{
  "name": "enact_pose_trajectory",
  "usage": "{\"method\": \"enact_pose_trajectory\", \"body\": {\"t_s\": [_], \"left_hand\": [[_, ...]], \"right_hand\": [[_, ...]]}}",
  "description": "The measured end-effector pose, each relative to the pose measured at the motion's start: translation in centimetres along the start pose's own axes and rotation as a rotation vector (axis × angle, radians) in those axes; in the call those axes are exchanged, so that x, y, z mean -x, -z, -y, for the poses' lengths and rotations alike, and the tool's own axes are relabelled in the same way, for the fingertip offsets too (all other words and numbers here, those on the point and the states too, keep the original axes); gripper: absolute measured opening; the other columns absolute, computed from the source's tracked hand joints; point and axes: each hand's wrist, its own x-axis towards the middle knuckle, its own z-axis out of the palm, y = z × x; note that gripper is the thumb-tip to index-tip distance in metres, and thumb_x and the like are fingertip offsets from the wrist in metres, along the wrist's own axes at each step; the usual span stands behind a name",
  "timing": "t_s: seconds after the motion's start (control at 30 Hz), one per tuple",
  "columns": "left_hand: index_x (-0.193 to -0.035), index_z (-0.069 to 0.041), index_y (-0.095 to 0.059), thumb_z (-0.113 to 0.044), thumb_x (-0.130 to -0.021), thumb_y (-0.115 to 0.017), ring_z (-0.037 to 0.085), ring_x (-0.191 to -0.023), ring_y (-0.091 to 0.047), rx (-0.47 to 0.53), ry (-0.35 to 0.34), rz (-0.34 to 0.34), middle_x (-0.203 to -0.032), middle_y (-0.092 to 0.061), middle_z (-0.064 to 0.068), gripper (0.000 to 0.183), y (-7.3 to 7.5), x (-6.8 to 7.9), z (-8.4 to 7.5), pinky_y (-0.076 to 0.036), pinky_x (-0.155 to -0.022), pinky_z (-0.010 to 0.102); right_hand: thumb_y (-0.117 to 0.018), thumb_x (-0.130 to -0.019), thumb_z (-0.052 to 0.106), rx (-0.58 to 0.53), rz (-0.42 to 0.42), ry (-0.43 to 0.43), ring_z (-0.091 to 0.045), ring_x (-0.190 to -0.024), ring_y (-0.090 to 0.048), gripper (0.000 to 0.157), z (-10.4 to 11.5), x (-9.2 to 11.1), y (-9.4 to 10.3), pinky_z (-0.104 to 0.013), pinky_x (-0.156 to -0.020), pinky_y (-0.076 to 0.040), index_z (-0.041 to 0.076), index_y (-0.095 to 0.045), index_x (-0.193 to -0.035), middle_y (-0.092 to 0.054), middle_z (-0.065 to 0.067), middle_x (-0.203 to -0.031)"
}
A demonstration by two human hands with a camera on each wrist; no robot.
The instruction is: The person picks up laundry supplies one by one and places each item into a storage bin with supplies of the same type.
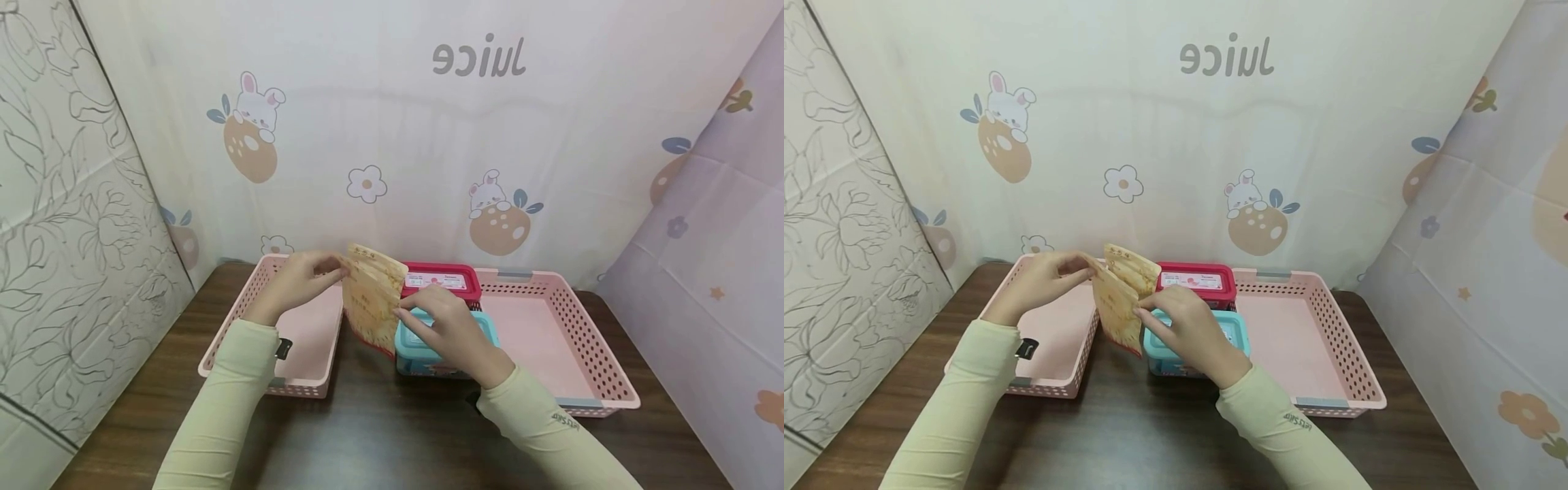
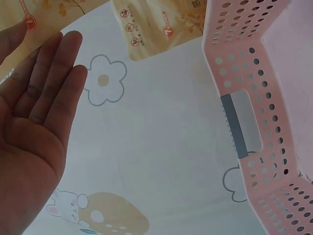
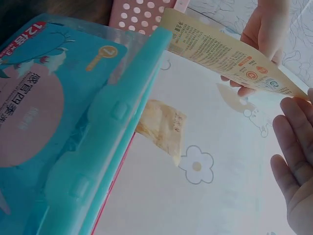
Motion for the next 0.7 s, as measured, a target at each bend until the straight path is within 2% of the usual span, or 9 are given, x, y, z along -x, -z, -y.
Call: {"method": "enact_pose_trajectory", "body": {"t_s": [0.2, 0.43, 0.7], "left_hand": [[-0.106, -0.009, -0.074, -0.018, -0.097, -0.07, 0.019, -0.096, -0.069, 0.035, 0.005, -0.045, -0.103, -0.074, 0.004, 0.014, 0.01, 0.01, -0.14, -0.056, -0.086, 0.041], [-0.106, -0.01, -0.074, -0.027, -0.095, -0.072, 0.017, -0.087, -0.068, 0.118, 0.077, -0.11, -0.101, -0.074, 0.002, 0.02, 0.06, 0.2, -0.08, -0.056, -0.077, 0.037], [-0.105, -0.009, -0.075, -0.031, -0.091, -0.076, 0.02, -0.088, -0.07, 0.273, 0.143, -0.157, -0.098, -0.074, 0.003, 0.025, 0.1, 0.62, 0.42, -0.056, -0.079, 0.037]], "right_hand": [[-0.084, -0.083, 0.016, -0.001, -0.038, -0.001, -0.013, -0.093, -0.067, 0.024, 0.04, -0.33, 0.16, -0.035, -0.082, -0.059, 0.009, -0.076, -0.105, -0.074, 0.001, -0.101], [-0.083, -0.083, 0.011, -0.037, -0.076, 0.001, -0.012, -0.088, -0.066, 0.02, -0.34, -0.68, 0.18, -0.031, -0.076, -0.06, 0.009, -0.077, -0.101, -0.074, 0.001, -0.096], [-0.083, -0.083, 0.009, -0.059, -0.098, -0.01, -0.012, -0.088, -0.066, 0.019, -0.69, -0.95, 0.22, -0.03, -0.075, -0.06, 0.009, -0.077, -0.101, -0.073, 0.002, -0.097]]}}
